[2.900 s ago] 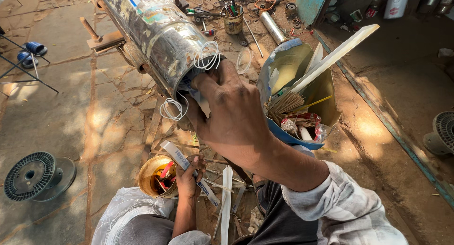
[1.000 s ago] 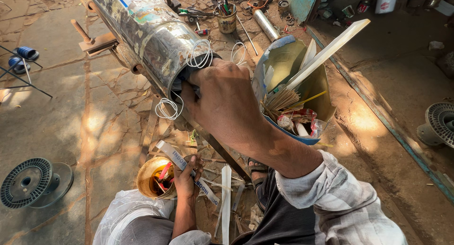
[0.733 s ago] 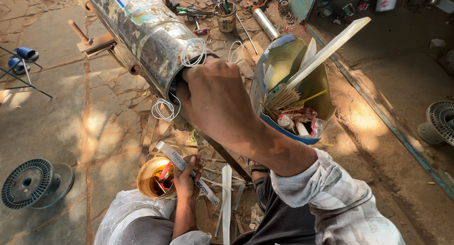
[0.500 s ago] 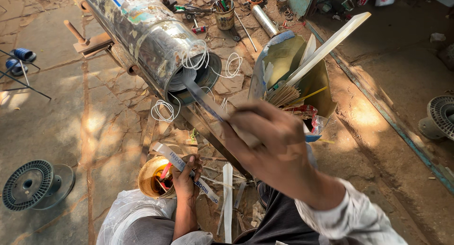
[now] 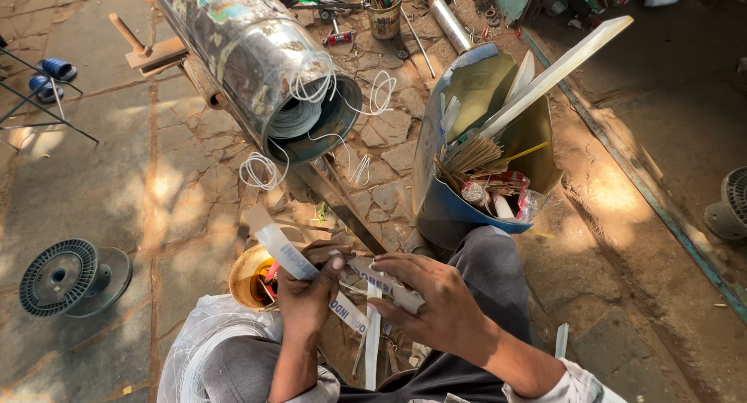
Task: The person sits on the ground and repeatedly inserts white plastic strips into a large metal cylinder. The person holds the strips with both hands, feeds them into the cylinder opening, and pushes them inside. The strips accumulate inside the cylinder throughout the clip.
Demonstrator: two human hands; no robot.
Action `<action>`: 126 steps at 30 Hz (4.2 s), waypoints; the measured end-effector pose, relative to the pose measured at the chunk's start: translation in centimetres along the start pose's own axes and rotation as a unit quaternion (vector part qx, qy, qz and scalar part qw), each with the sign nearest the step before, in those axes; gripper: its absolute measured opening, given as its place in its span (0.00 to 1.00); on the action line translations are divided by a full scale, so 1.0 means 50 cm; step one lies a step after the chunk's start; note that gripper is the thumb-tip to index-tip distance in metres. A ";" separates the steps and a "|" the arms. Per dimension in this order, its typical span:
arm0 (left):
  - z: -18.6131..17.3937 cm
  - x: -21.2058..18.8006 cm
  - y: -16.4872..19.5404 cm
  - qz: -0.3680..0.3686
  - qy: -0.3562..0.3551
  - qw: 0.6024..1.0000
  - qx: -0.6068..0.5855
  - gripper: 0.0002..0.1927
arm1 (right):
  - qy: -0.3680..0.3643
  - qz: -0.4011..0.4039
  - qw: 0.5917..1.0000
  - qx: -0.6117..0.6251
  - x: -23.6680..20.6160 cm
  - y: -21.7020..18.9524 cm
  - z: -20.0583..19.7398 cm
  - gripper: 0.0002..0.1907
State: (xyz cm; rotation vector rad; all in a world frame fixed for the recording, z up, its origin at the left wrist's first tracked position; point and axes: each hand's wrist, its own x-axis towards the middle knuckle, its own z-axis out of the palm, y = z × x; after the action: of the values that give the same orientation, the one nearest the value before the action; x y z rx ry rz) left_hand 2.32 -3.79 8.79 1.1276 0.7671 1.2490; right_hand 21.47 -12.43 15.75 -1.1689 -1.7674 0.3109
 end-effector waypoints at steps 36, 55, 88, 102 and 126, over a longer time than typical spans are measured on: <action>-0.142 0.052 -0.134 -0.079 0.135 0.971 -0.183 0.16 | 0.098 0.034 0.954 -0.280 0.399 -0.034 0.065 0.08; -0.128 0.046 -0.145 -0.073 0.131 0.976 -0.158 0.14 | 0.078 -0.095 0.898 -0.422 0.409 0.026 0.091 0.06; -0.112 0.081 -0.164 -0.106 0.167 0.972 -0.129 0.11 | 0.103 -0.009 0.970 -0.219 0.349 -0.141 -0.021 0.12; -0.112 0.084 -0.167 -0.115 0.171 0.973 -0.105 0.09 | 0.085 0.008 0.972 -0.218 0.366 -0.127 -0.016 0.12; -0.112 0.084 -0.180 -0.121 0.163 0.974 -0.099 0.13 | -0.010 -0.044 0.948 -0.316 0.398 -0.111 0.000 0.18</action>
State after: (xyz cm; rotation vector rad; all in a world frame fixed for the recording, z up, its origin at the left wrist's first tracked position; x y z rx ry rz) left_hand 0.93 2.07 -0.87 0.6527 0.9709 1.2839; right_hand 16.67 1.01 30.71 -1.5176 -1.9971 -0.3311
